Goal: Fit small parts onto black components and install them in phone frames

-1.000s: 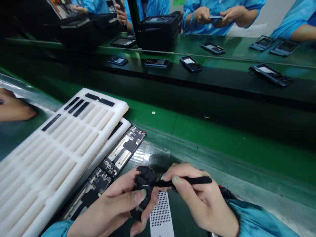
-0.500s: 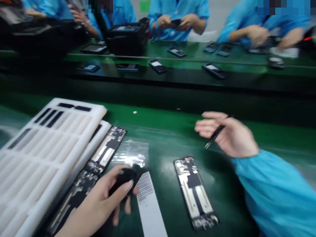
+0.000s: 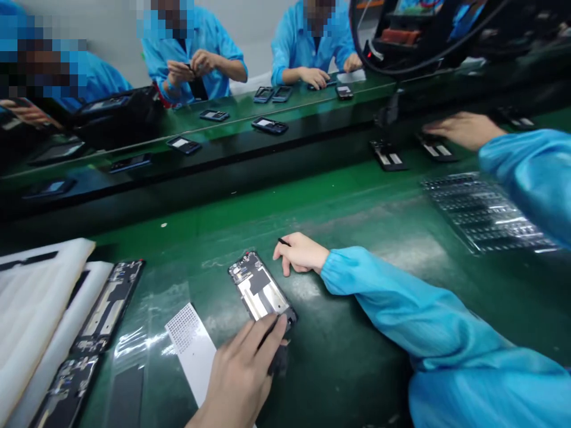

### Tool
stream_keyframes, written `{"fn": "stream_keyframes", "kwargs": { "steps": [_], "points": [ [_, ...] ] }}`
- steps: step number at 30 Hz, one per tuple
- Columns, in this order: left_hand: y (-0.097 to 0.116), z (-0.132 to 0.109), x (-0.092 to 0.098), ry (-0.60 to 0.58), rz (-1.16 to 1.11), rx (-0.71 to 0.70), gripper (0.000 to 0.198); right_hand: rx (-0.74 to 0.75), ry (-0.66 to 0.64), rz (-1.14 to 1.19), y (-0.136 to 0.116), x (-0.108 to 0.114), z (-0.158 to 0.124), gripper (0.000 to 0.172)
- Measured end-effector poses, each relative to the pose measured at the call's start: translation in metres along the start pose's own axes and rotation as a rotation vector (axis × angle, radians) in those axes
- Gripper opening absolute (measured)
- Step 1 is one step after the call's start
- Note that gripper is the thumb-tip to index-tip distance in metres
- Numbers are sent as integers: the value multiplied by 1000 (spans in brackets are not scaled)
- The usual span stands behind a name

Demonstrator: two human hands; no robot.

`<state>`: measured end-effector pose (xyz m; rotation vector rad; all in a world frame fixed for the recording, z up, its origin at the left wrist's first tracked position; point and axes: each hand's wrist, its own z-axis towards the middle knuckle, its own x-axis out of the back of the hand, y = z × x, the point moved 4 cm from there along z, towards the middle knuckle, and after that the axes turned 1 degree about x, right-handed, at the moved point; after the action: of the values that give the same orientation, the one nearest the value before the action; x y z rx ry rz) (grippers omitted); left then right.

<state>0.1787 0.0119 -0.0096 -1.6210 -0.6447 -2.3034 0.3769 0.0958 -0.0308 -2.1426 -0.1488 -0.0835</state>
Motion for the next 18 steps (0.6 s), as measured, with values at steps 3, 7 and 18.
{"fn": "stream_keyframes", "kwargs": {
  "steps": [3, 7, 18],
  "points": [
    [1, 6, 3, -65, 20, -13, 47, 23, -11, -22, 3, -1, 3, 21],
    [0, 8, 2, -55, 59, -17, 45, 38, -21, -15, 6, -2, 6, 19],
    [0, 0, -16, -225, 261, -30, 70, 69, -177, -140, 3, -3, 6, 16]
  ]
}}
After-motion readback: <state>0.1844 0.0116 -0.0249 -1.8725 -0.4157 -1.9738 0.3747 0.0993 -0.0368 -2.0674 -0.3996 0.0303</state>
